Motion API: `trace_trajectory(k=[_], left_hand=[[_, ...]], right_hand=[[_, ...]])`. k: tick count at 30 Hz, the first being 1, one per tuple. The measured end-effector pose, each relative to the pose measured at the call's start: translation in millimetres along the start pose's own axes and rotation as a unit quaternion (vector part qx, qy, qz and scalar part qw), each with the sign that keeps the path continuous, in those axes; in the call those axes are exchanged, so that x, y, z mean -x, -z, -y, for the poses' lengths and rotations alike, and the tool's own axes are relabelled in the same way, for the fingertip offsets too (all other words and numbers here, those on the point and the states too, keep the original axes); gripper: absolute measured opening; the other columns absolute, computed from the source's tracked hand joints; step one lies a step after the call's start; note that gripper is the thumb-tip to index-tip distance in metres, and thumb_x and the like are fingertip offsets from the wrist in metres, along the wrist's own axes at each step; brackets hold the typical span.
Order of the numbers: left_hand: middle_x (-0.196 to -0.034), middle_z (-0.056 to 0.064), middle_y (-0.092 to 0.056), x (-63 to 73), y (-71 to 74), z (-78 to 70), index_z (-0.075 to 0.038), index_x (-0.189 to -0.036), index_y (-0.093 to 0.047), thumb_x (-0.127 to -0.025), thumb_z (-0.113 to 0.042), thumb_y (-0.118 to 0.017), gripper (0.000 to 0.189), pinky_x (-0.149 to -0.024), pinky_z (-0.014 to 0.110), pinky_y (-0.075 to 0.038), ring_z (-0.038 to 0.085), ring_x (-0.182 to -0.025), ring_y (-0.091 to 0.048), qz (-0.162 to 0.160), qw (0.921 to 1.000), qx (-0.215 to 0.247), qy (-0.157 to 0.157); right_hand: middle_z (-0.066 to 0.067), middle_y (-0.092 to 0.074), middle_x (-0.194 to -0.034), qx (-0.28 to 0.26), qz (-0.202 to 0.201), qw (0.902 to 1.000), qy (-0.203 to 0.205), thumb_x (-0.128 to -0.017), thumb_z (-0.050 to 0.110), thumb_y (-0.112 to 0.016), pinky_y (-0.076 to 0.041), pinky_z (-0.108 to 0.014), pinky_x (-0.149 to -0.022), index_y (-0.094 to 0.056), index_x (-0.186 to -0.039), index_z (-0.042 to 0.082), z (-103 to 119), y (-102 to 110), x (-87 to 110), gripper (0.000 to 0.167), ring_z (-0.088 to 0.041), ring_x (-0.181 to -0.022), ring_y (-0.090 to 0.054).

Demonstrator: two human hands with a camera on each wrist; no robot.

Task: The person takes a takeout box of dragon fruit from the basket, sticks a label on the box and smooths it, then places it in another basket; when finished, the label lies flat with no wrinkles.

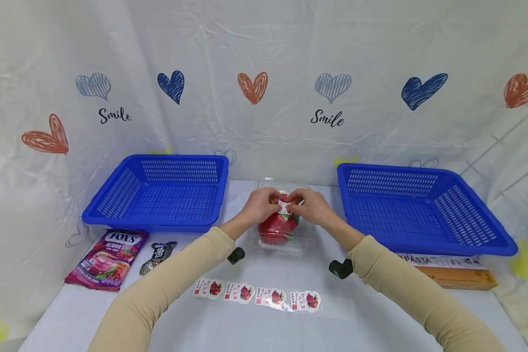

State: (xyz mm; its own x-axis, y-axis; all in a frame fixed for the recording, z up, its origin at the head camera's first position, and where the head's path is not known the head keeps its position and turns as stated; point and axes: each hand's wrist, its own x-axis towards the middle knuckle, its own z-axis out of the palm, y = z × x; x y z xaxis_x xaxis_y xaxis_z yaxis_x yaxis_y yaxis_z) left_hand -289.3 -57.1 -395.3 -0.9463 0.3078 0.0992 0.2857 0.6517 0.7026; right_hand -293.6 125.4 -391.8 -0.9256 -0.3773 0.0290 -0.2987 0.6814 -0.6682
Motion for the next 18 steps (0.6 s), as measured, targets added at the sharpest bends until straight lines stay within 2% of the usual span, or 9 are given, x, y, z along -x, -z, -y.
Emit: trace_trajectory(k=[11, 18], left_hand=[[-0.091, 0.006, -0.066, -0.6, -0.5, 1.8, -0.003, -0.109, -0.069, -0.088, -0.007, -0.071, 0.022, -0.072, 0.024, -0.050, 0.016, -0.082, -0.059, 0.000, 0.9999, -0.013, -0.010], [-0.089, 0.004, -0.066, -2.2, -0.6, 3.1, -0.003, -0.109, -0.070, -0.084, -0.010, -0.076, 0.026, -0.069, 0.021, -0.047, 0.013, -0.080, -0.058, 0.004, 0.9994, -0.018, -0.028]], right_hand=[[-0.004, -0.064, -0.087, 0.009, 0.010, 0.9998, 0.014, -0.087, 0.019, -0.074, -0.048, -0.029, -0.063, -0.068, -0.107, 0.007, -2.5, 1.2, -0.9, 0.024, -0.023, -0.082, -0.060], [-0.003, -0.061, -0.086, 0.013, 0.024, 0.9991, 0.031, -0.086, 0.023, -0.077, -0.047, -0.028, -0.063, -0.068, -0.108, 0.007, -3.1, 2.5, -0.3, 0.029, -0.025, -0.083, -0.058]])
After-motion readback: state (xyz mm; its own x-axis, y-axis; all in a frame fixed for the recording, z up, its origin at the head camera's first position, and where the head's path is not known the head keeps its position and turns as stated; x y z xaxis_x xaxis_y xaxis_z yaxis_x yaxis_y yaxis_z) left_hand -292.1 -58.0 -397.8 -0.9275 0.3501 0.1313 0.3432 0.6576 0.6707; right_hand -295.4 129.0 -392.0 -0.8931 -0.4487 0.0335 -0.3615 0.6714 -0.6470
